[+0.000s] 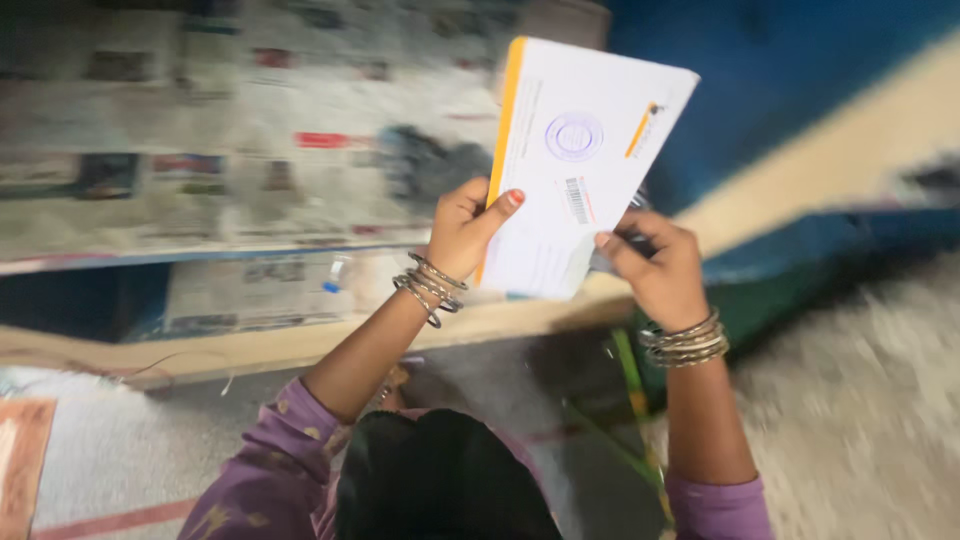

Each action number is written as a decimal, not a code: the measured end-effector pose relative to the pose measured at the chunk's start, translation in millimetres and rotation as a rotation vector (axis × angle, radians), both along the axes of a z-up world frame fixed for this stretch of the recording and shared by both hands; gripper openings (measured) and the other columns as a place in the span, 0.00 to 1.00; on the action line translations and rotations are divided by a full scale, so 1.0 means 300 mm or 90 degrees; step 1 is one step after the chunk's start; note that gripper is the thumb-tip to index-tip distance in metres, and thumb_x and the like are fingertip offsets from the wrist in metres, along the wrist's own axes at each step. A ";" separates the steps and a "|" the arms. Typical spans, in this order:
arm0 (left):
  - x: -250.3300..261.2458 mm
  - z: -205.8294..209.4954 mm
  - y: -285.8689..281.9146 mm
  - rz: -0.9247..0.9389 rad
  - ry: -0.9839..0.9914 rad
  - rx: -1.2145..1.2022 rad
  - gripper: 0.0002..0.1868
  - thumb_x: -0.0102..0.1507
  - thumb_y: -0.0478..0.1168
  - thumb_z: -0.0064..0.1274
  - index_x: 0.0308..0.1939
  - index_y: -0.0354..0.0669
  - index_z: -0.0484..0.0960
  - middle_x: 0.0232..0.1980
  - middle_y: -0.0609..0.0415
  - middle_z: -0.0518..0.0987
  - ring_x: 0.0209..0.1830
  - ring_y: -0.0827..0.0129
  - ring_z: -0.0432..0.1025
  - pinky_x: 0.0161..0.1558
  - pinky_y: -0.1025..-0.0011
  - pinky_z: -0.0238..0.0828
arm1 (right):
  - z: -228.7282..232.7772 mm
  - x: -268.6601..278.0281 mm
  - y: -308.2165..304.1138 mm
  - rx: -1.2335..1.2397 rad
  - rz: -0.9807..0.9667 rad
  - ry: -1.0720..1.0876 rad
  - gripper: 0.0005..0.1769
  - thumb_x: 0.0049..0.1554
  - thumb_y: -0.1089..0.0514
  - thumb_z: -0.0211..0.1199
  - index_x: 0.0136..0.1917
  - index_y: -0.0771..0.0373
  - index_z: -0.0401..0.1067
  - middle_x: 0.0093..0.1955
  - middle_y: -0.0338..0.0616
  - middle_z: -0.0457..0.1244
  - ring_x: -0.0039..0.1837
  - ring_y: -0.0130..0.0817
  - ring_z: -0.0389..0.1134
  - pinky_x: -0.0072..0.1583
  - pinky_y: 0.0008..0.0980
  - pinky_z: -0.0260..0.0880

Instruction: The person clears items and papers from a shelf, wipes the surface with a cloth, and organizes various items including a power strip, a remote control, and a smartphone.

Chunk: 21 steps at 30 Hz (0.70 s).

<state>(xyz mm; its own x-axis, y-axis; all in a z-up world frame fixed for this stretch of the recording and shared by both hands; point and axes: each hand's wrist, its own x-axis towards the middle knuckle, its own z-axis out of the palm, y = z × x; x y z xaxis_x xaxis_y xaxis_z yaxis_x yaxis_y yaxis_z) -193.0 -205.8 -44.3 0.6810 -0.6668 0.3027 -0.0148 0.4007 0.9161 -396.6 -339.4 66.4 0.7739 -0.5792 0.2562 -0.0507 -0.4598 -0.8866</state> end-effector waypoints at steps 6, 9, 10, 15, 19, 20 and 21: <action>-0.568 -0.066 -0.153 -0.181 -0.004 0.077 0.14 0.71 0.47 0.53 0.42 0.38 0.79 0.34 0.64 0.77 0.34 0.85 0.65 0.37 0.80 0.67 | -0.239 -0.634 0.049 0.151 -0.236 0.023 0.07 0.59 0.64 0.66 0.50 0.71 0.77 0.43 0.41 0.70 0.44 0.22 0.67 0.48 0.26 0.68; -0.824 -0.165 -0.217 -0.299 0.033 0.027 0.14 0.73 0.46 0.53 0.46 0.36 0.78 0.39 0.62 0.78 0.38 0.83 0.67 0.41 0.79 0.68 | -0.333 -0.911 0.109 0.243 -0.339 -0.074 0.11 0.59 0.64 0.64 0.55 0.71 0.76 0.48 0.39 0.70 0.48 0.23 0.69 0.52 0.26 0.70; -0.912 -0.197 -0.234 -0.337 0.033 0.029 0.14 0.73 0.46 0.53 0.46 0.36 0.78 0.39 0.62 0.78 0.38 0.83 0.67 0.41 0.79 0.68 | -0.358 -1.003 0.134 0.265 -0.373 -0.110 0.13 0.59 0.62 0.64 0.56 0.71 0.75 0.49 0.42 0.70 0.49 0.25 0.69 0.52 0.27 0.70; -1.332 -0.289 -0.308 -0.498 0.057 0.047 0.13 0.73 0.41 0.51 0.57 0.35 0.74 0.49 0.56 0.82 0.46 0.79 0.73 0.50 0.77 0.73 | -0.437 -1.401 0.271 0.456 -0.617 -0.377 0.17 0.64 0.54 0.58 0.57 0.70 0.74 0.49 0.49 0.68 0.50 0.35 0.70 0.51 0.34 0.74; -1.610 -0.326 -0.356 -0.602 -0.046 0.231 0.22 0.66 0.40 0.55 0.62 0.38 0.70 0.43 0.52 0.83 0.39 0.75 0.77 0.42 0.75 0.75 | -0.562 -1.633 0.339 0.693 -0.691 -0.545 0.24 0.55 0.46 0.55 0.61 0.57 0.66 0.57 0.44 0.66 0.55 0.39 0.68 0.52 0.42 0.71; -1.680 -0.351 -0.381 -0.654 -0.056 0.280 0.24 0.65 0.40 0.54 0.63 0.39 0.69 0.43 0.50 0.83 0.40 0.73 0.78 0.42 0.73 0.76 | -0.615 -1.688 0.346 0.673 -0.664 -0.535 0.26 0.54 0.52 0.58 0.65 0.55 0.64 0.60 0.43 0.63 0.59 0.37 0.67 0.56 0.44 0.71; -1.753 -0.385 -0.405 -0.705 -0.068 0.329 0.25 0.65 0.41 0.54 0.65 0.40 0.67 0.44 0.49 0.83 0.40 0.70 0.78 0.42 0.72 0.76 | -0.674 -1.737 0.341 0.665 -0.687 -0.551 0.26 0.54 0.52 0.58 0.65 0.55 0.64 0.60 0.43 0.63 0.59 0.37 0.67 0.56 0.44 0.71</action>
